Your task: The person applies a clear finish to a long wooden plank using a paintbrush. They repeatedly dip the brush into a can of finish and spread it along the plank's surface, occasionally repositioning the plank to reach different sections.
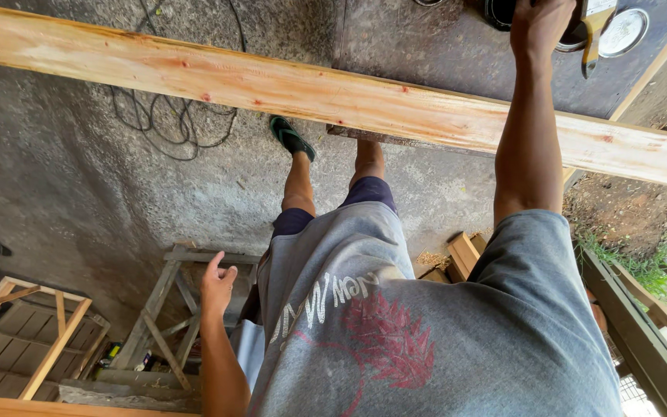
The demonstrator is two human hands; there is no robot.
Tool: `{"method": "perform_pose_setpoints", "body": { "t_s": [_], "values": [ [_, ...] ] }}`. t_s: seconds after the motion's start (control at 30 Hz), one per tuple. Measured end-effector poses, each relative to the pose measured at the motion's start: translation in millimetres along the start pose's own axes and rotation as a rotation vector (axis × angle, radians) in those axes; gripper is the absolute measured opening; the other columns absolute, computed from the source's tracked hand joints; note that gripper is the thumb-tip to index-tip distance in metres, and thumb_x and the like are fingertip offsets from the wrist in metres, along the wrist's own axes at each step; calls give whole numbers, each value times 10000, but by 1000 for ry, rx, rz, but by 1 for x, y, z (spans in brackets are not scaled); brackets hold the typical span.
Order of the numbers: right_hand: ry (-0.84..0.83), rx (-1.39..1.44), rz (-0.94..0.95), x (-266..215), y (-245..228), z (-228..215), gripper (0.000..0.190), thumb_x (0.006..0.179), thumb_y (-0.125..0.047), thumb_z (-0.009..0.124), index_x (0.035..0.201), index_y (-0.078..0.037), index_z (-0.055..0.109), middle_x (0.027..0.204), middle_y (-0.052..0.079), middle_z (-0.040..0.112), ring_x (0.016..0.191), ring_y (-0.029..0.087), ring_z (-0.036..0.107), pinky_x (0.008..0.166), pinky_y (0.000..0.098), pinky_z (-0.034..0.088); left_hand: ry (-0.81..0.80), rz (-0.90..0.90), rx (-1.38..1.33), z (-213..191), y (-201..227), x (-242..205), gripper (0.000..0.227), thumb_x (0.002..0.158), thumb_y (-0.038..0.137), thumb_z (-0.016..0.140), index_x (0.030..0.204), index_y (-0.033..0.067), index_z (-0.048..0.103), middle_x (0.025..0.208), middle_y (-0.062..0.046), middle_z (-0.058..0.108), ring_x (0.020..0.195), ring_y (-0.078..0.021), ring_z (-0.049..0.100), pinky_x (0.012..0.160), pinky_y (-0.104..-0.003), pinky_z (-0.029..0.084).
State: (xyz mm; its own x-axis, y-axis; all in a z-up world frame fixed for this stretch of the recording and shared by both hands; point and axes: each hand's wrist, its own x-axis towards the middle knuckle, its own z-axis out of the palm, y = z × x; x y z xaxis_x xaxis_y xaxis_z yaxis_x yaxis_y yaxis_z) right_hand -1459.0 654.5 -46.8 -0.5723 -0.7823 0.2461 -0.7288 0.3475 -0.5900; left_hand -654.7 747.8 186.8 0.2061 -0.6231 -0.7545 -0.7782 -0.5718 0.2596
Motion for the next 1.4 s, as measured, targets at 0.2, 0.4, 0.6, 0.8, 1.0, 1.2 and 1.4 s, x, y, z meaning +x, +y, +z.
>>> {"method": "perform_pose_setpoints", "body": {
  "t_s": [0.2,0.4,0.6,0.8,1.0,1.2,1.4],
  "values": [
    [40,131,202,-4,9,-22,259,1001,-54,725,773,56,672,602,89,613,555,103,489,502,310,370,19,-69,24,12,-20,4,602,892,145,739,1465,76,568,786,-46,653,663,-106,550,643,-292,484],
    [115,338,388,-29,32,-53,215,1032,-67,620,983,29,807,844,55,840,694,52,732,601,250,582,-47,70,7,10,-21,35,613,888,177,724,1476,115,559,790,-47,685,710,-121,586,693,-318,506],
    [278,800,727,-90,-12,-100,157,1090,-142,678,1039,0,723,728,37,653,554,93,548,474,259,394,47,272,-50,-10,-50,87,574,866,197,756,1413,116,601,823,-49,713,733,-147,628,714,-333,533],
    [403,1125,799,-177,-132,-76,149,1076,-128,660,976,-27,615,738,61,605,554,116,454,477,272,323,49,335,-122,-28,-128,143,581,854,186,760,1405,105,596,821,-75,727,751,-160,676,742,-328,548],
    [192,1369,854,-230,-257,32,163,1099,-178,656,967,-114,585,740,3,536,598,90,462,524,234,362,94,288,-196,-74,-240,148,580,854,172,750,1405,80,595,832,-29,709,731,-117,652,710,-322,532],
    [-89,1338,843,-228,-408,162,136,1031,-191,695,990,-62,677,699,-3,547,556,81,476,493,220,388,175,186,-372,-124,-294,152,553,880,140,732,1414,70,603,732,-5,603,657,-77,514,611,-274,480],
    [-303,1460,678,-215,-542,283,222,1067,-207,654,1155,-6,693,788,16,600,630,88,508,561,234,419,103,142,-493,-180,-278,186,598,901,135,710,1473,84,546,741,-14,580,641,-105,493,585,-308,463]
  ]
}}
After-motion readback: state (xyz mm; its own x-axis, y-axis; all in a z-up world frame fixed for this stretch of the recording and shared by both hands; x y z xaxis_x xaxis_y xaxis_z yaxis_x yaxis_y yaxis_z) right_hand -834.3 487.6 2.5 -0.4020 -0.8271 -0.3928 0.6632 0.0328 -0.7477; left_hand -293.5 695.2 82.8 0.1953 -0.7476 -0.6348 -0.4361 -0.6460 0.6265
